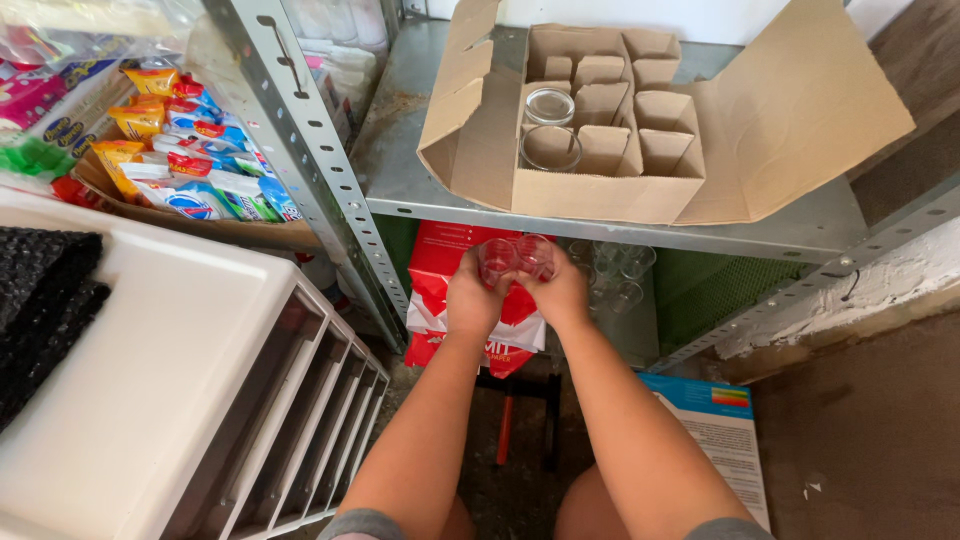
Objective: The person opens a cardboard box with internal dividers on a metal shelf. They pick up clear drinking glasses from a lower shelf and place them one by one into the compartments of the box. The person then closes the flaps of the box.
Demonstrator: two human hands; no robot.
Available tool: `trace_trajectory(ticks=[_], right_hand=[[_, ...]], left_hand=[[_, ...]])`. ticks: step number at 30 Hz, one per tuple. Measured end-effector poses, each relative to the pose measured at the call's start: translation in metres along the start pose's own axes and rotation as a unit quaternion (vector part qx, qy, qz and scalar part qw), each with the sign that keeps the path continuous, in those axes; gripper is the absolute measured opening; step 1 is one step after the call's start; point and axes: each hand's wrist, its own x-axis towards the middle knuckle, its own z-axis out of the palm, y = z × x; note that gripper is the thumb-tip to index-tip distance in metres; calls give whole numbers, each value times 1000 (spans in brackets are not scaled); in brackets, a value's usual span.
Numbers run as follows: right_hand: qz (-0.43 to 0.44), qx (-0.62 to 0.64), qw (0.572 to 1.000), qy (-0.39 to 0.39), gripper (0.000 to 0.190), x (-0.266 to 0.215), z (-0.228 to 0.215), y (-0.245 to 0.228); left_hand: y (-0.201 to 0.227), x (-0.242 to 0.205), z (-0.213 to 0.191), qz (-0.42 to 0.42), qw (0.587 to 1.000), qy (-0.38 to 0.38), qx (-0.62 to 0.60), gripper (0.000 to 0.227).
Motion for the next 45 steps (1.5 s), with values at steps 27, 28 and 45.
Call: trace_trajectory(ticks=[27,28,45], right_hand=[[27,-93,995,-4,67,-9,-3,-6],[24,-93,995,-5,67,-8,-1,-3],[20,87,996,17,93,-19,-36,-24]], left_hand=[[-3,-1,-5,-3,999,-31,-18,60],[-6,1,-3,-6,999,-33,-21,60],[8,-34,-37,8,994,42,-103,77]])
